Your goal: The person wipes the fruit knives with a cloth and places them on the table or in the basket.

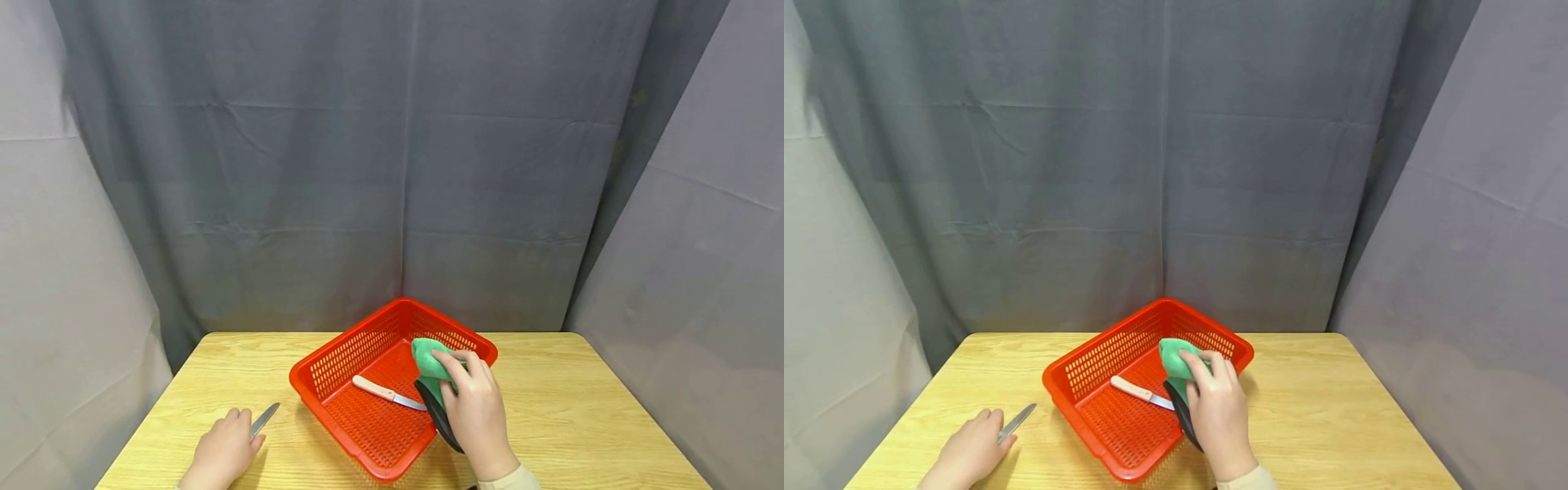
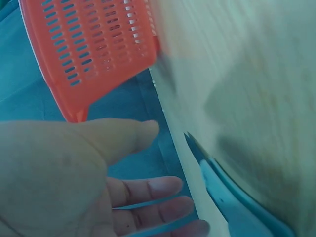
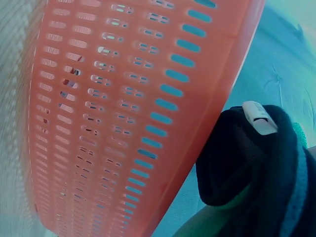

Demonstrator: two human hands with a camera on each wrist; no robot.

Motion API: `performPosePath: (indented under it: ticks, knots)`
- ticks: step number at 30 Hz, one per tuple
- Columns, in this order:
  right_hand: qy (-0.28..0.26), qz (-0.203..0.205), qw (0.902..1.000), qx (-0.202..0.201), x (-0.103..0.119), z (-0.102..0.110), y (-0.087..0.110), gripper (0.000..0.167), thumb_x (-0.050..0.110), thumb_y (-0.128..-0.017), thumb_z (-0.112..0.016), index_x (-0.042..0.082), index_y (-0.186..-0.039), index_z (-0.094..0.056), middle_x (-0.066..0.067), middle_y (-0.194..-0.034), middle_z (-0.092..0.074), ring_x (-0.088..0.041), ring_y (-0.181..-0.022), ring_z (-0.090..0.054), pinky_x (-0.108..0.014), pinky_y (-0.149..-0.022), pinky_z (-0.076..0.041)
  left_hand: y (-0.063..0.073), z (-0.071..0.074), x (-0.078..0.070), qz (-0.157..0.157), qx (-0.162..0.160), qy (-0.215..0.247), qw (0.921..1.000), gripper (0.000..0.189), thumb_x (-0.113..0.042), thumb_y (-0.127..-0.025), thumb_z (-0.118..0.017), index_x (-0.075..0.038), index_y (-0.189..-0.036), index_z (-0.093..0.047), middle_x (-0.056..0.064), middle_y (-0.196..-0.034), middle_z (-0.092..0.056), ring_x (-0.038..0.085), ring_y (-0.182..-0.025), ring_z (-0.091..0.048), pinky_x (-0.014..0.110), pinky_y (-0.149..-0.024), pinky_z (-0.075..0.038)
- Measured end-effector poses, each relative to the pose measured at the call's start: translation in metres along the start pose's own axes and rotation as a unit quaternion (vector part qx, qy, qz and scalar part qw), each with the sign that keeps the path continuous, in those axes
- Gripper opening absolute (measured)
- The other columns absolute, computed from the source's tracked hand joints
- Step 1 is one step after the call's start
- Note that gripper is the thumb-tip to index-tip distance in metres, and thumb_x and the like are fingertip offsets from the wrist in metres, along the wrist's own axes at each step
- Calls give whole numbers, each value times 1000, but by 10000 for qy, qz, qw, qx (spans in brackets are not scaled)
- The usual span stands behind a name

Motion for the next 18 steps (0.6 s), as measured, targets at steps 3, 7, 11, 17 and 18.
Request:
performPosePath:
  ticks: [3, 7, 11, 17, 18]
  knots:
    - [-11, -14, 10000, 9, 0, 0, 0, 55, -9, -68, -86, 16, -115, -76, -11, -105, -66, -29, -85, -64, -43, -75, -57, 3, -5, 8, 127, 289, -27, 9995, 52, -33, -90, -78, 9, -114, -59, 13, -92, -60, 29, -76, -62, 48, -62, -53]
    - [-18, -42, 10000, 22, 0, 0, 0, 55, -9, -68, -86, 17, -116, -76, -11, -105, -66, -28, -85, -64, -43, -75, -58, 8, -9, 17, 236, 515, 30, 9984, 61, -36, -89, -79, 11, -121, -59, 14, -95, -61, 30, -79, -65, 49, -66, -55]
    - [-17, -59, 10000, -12, 0, 2, -1, 55, -9, -68, -86, 17, -116, -76, -11, -104, -65, -28, -86, -64, -43, -75, -59, 14, -10, 20, 340, 640, 9, 9974, 57, -38, -86, -81, 9, -111, -60, 12, -89, -60, 27, -74, -65, 47, -65, -55]
    - [9, -61, 10000, -11, -1, 3, -1, 54, -9, -69, -86, 17, -116, -76, -10, -104, -65, -29, -87, -64, -43, -75, -59, 17, -12, 24, 565, 796, -10, 9952, 58, -40, -85, -82, 9, -108, -59, 11, -85, -59, 26, -70, -64, 46, -63, -54]
    - [18, -64, 10000, 0, -1, 3, -1, 54, -9, -69, -87, 17, -116, -76, -10, -104, -65, -29, -87, -64, -43, -75, -59, 17, -12, 25, 599, 829, 10, 9948, 58, -40, -86, -82, 9, -107, -59, 11, -84, -58, 26, -70, -64, 46, -63, -54]
Point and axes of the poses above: each hand's wrist, its own y-axis away from the middle knuckle, its own z-axis out of the back of the hand, x = y × z, the point moved 3 cm from there along -y, towards the middle knuckle
